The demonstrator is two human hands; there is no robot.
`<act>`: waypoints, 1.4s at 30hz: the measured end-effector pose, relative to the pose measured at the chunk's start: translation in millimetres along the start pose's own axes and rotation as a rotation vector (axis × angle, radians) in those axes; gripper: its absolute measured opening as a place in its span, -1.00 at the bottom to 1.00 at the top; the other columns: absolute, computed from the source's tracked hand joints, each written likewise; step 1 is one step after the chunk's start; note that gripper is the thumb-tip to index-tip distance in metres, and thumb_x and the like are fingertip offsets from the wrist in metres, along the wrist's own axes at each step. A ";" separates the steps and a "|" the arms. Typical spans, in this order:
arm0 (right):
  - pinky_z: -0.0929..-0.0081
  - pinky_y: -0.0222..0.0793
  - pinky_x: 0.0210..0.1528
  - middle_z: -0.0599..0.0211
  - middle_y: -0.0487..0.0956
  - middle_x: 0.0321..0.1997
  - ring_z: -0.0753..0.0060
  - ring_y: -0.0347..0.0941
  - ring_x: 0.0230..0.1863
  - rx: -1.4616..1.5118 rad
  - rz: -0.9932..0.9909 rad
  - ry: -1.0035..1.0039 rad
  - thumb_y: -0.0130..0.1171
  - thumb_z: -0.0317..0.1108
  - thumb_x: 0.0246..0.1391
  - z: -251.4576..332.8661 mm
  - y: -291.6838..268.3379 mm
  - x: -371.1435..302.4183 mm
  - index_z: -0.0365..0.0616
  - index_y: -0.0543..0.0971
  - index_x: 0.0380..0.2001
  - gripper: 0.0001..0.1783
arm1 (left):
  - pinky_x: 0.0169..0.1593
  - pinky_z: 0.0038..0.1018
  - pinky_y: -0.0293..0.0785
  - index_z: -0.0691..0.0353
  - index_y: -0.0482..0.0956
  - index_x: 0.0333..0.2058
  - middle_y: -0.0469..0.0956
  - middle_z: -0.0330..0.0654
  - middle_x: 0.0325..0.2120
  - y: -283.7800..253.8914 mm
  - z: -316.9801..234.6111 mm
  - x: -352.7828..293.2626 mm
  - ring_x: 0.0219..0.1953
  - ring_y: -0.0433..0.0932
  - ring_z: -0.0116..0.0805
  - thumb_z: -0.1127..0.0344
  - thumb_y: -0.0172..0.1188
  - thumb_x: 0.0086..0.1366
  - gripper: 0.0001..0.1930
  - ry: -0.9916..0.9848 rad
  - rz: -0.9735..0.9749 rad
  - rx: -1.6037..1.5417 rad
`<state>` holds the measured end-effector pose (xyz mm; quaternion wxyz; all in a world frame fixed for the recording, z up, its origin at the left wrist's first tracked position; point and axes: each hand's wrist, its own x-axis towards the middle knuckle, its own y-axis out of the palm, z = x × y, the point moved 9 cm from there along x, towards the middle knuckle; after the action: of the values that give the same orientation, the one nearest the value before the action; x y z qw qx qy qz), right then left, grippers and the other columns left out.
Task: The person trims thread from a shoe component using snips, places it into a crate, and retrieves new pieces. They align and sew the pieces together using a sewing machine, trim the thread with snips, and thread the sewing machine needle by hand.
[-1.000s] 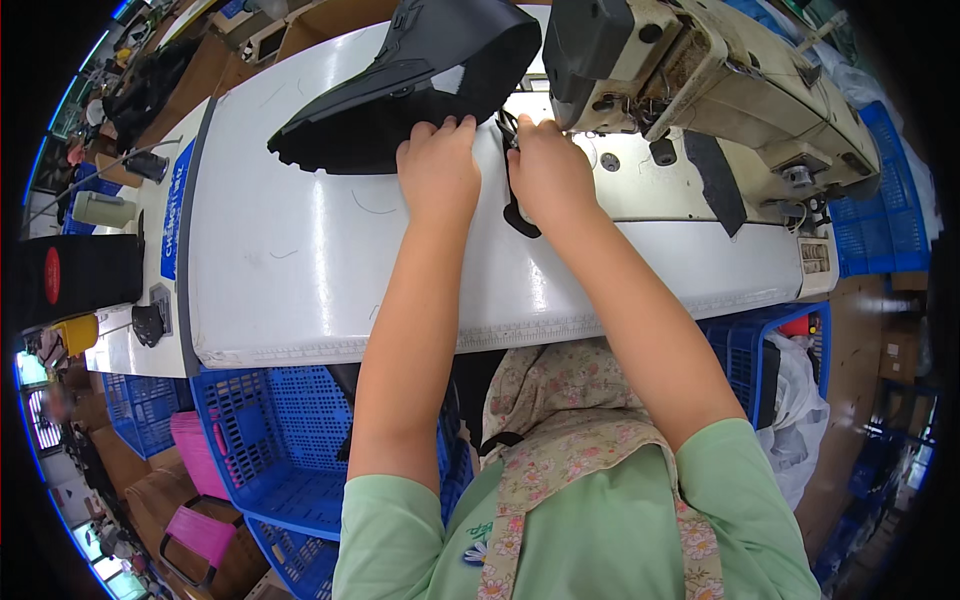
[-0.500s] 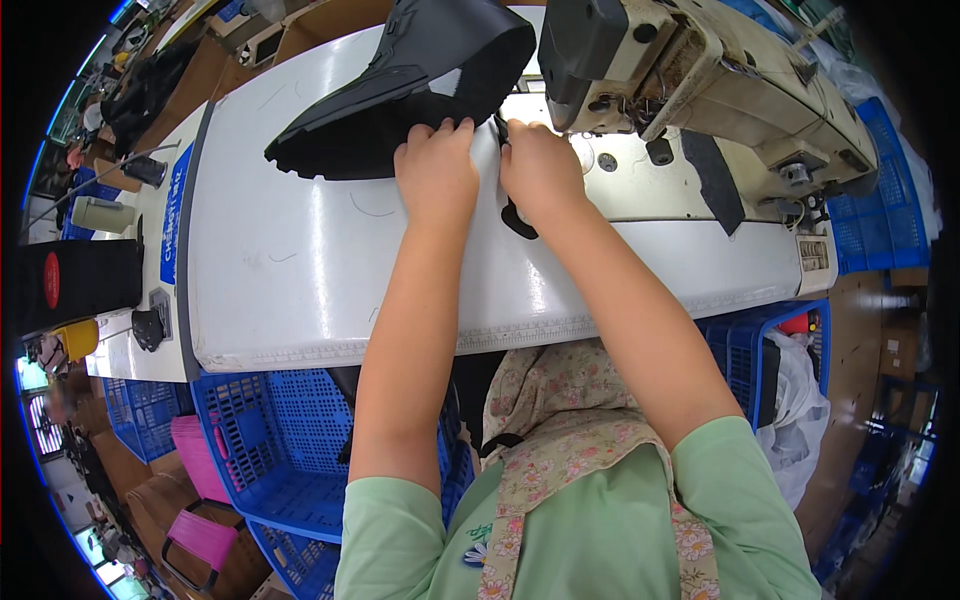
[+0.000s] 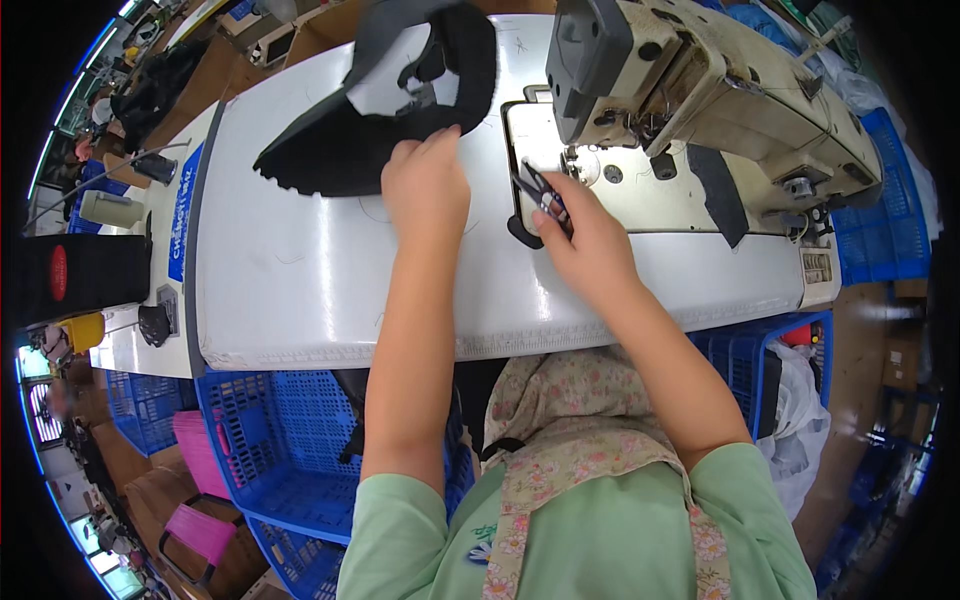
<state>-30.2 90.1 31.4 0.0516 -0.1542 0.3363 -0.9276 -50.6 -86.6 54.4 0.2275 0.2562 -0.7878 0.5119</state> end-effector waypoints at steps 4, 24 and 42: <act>0.45 0.43 -0.32 0.27 0.53 -0.33 0.38 0.50 -0.39 0.226 -0.072 -0.089 0.18 -0.42 0.03 22.7 -12.8 -6.9 -0.12 0.43 -0.05 -0.63 | -0.20 -0.47 0.45 0.26 0.65 -0.21 0.63 -0.14 -0.31 -48.3 7.7 -11.3 -0.33 0.54 -0.34 0.59 0.08 0.09 -0.71 -0.229 0.003 -0.308; 0.35 0.39 0.05 0.19 0.60 -0.03 0.15 0.51 -0.01 0.028 0.617 -0.649 0.09 -0.39 0.10 178.5 8.0 70.1 -0.02 0.58 -0.03 -0.66 | -0.28 -0.60 0.32 0.38 0.61 -0.32 0.50 -0.23 -0.49 -155.5 15.5 -41.2 -0.43 0.40 -0.52 0.64 -0.02 -0.03 -0.70 -0.405 0.084 -0.626; 0.27 0.37 -0.25 0.18 0.58 -0.35 0.16 0.51 -0.29 0.143 0.670 -0.782 0.11 -0.34 0.10 192.3 6.0 41.4 -0.13 0.53 -0.26 -0.84 | -0.36 -0.54 0.22 0.40 0.55 -0.49 0.41 -0.25 -0.59 -188.4 -2.6 -57.4 -0.48 0.32 -0.49 0.46 0.31 0.09 -0.87 -0.278 0.159 -0.501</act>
<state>-7.8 -39.7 177.6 0.4781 -0.3694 0.2587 -0.7537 113.5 -139.3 149.7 0.1328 0.1973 -0.9307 0.2778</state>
